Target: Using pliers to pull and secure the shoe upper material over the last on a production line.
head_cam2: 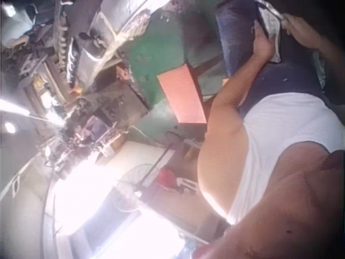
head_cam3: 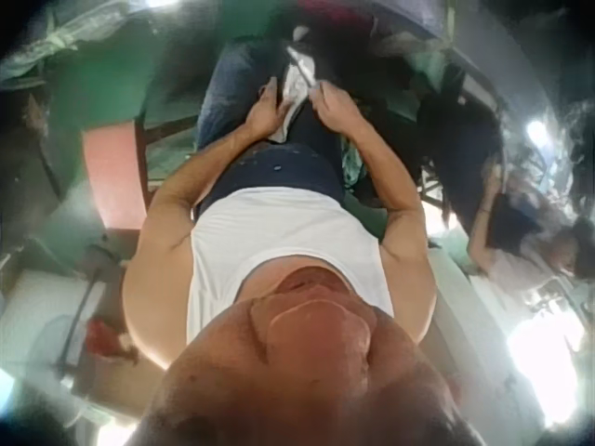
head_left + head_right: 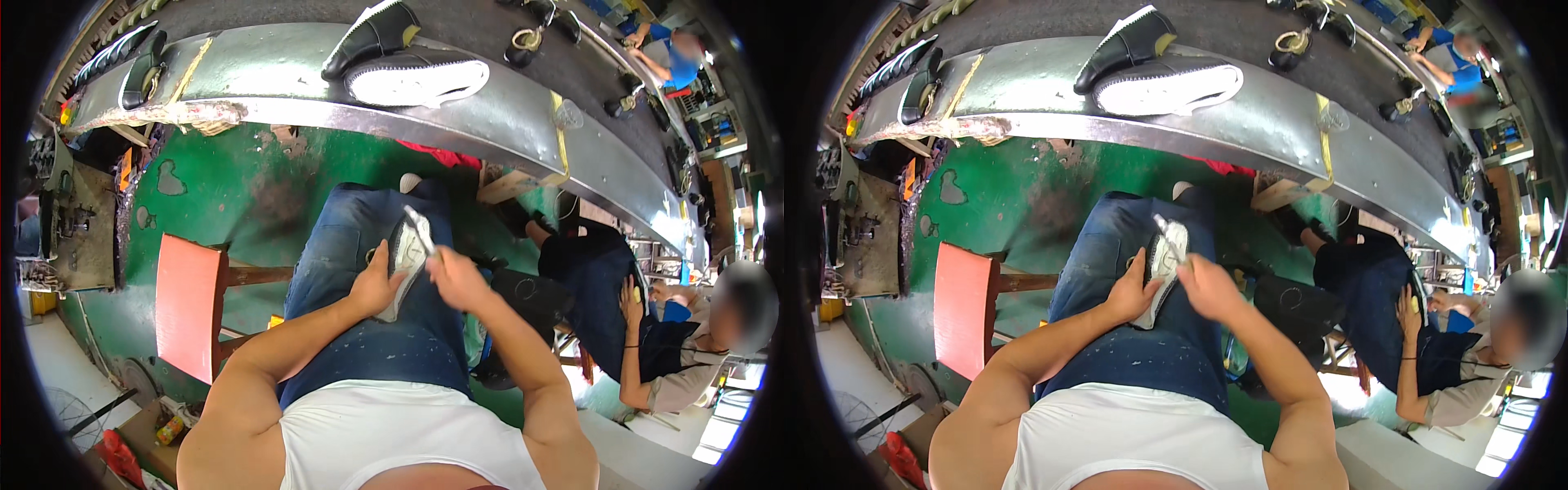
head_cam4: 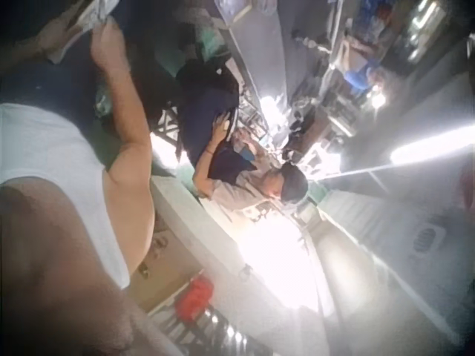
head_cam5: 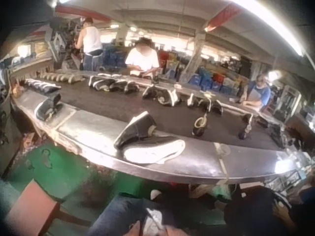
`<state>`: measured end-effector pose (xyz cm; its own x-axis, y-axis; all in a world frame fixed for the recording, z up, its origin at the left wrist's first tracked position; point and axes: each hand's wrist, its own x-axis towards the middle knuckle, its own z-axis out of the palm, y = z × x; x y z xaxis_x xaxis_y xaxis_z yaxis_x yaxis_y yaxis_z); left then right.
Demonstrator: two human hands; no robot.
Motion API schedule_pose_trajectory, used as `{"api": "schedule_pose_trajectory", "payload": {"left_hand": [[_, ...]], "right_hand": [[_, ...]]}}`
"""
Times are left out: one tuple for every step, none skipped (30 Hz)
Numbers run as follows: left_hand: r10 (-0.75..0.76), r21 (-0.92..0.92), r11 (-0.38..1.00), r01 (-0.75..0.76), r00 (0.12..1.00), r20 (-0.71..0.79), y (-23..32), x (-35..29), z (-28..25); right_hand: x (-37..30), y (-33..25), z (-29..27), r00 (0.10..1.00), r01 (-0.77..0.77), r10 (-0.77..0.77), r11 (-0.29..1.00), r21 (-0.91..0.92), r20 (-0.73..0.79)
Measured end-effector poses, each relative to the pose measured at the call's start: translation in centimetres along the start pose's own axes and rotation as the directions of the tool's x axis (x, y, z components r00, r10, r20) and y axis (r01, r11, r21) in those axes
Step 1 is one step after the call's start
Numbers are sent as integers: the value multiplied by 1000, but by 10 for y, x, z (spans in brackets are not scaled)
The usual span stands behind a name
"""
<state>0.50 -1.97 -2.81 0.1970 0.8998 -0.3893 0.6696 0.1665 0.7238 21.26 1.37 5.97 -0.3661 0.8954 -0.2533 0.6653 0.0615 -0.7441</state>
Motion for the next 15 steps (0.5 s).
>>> {"api": "schedule_pose_trajectory", "payload": {"left_hand": [[128,-127,985,-117,989,80,-15,-3,3],[265,-259,940,-224,954,138,-26,-3,1],[208,-458,889,-12,902,379,-15,-8,-22],[212,-468,883,-21,909,360,-19,-8,-25],[239,-405,909,-93,915,325,-23,-14,-22],[268,-334,928,-167,921,284,-26,-14,-20],[299,-299,927,-227,929,220,-29,-14,-13],[271,-276,938,-211,941,200,-22,-17,-18],[273,-359,912,-199,947,171,-22,-16,-21],[264,-435,882,-179,954,144,-24,-15,-29],[236,-566,817,-105,958,162,-28,-14,-43],[213,-683,730,-29,959,187,-32,-15,-59],[207,-815,573,81,948,240,-40,-16,-72],[210,-843,528,107,945,251,-32,-20,-103],[216,-869,474,140,939,269,-31,-23,-131]], "right_hand": [[-8,-2,4,996,-13,22,995,-104,83],[-13,6,9,968,43,48,935,-352,245],[-23,3,6,960,-16,108,942,-335,258],[-24,6,4,950,-28,141,928,-371,281],[-24,11,-1,937,-39,174,912,-407,302],[-21,9,-15,939,-17,159,906,-422,305],[-24,1,-30,888,-192,242,968,-164,390],[-24,-1,-45,825,-378,291,921,91,485],[-29,4,-58,876,-337,216,913,229,431],[-30,8,-71,918,-284,140,886,366,371],[-24,-8,-90,939,-292,152,827,481,309],[-18,-28,-113,954,-289,173,755,589,246],[-9,-37,-135,975,-223,153,738,637,163],[4,-43,-156,988,-148,134,714,684,74],[22,-53,-177,972,-162,233,691,704,-6]]}}
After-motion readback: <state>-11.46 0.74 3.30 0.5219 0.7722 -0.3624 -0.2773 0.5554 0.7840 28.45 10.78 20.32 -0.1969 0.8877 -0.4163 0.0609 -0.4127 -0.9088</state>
